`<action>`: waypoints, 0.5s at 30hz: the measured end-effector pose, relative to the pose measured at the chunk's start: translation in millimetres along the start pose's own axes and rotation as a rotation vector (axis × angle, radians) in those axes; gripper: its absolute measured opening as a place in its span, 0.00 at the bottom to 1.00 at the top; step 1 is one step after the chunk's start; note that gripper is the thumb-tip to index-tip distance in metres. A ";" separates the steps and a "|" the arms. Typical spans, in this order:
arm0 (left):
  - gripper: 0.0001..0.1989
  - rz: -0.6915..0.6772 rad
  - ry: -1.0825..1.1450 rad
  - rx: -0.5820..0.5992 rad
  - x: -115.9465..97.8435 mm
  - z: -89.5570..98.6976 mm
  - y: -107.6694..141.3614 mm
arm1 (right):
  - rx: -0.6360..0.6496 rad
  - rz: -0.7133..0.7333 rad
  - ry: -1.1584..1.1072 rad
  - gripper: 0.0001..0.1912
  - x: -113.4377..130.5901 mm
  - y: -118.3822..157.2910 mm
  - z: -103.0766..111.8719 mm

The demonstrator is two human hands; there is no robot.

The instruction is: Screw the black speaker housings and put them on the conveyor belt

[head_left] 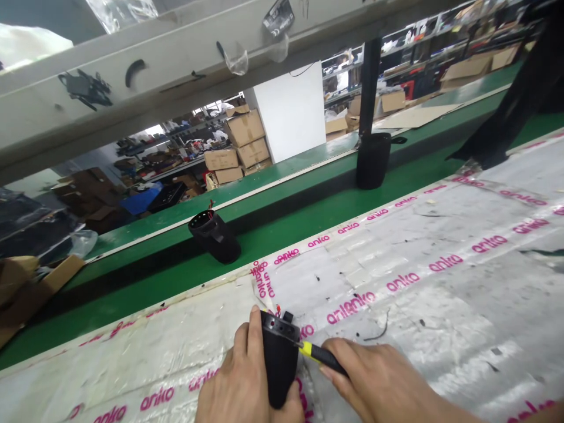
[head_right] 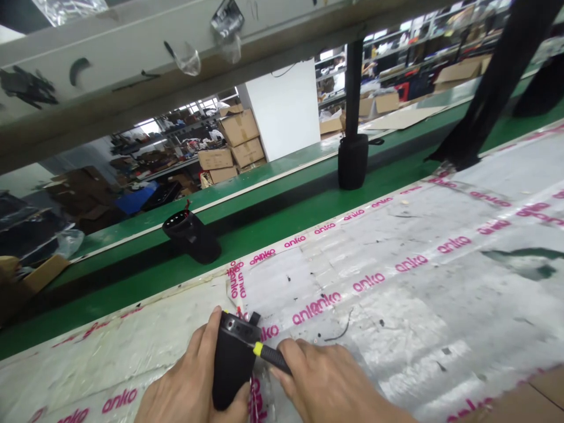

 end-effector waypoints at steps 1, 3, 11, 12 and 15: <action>0.40 -0.009 0.013 -0.010 0.6 -0.1 -0.2 | 0.003 0.001 -0.008 0.06 0.0 -0.4 -0.4; 0.39 -0.028 0.030 -0.033 2.0 -0.6 -0.1 | 0.004 -0.002 -0.014 0.07 0.4 -1.4 0.3; 0.40 -0.020 0.017 -0.047 0.9 0.3 0.1 | -0.021 0.025 0.080 0.13 6.2 -2.2 5.2; 0.40 -0.013 0.014 -0.035 -0.1 0.6 -0.4 | -0.029 0.032 0.108 0.14 7.0 -2.0 6.8; 0.41 0.013 0.002 0.005 -1.0 0.2 -2.4 | -0.042 0.045 0.174 0.15 9.8 -4.3 16.3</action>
Point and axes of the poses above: each hand's wrist, its own y-axis away from the middle knuckle, its own z-axis out of the back of the hand, x = y × z, the point moved 7 cm from there along -y, towards the middle knuckle, and after that the axes turned 5 degrees about -z, right-handed, at the moved point
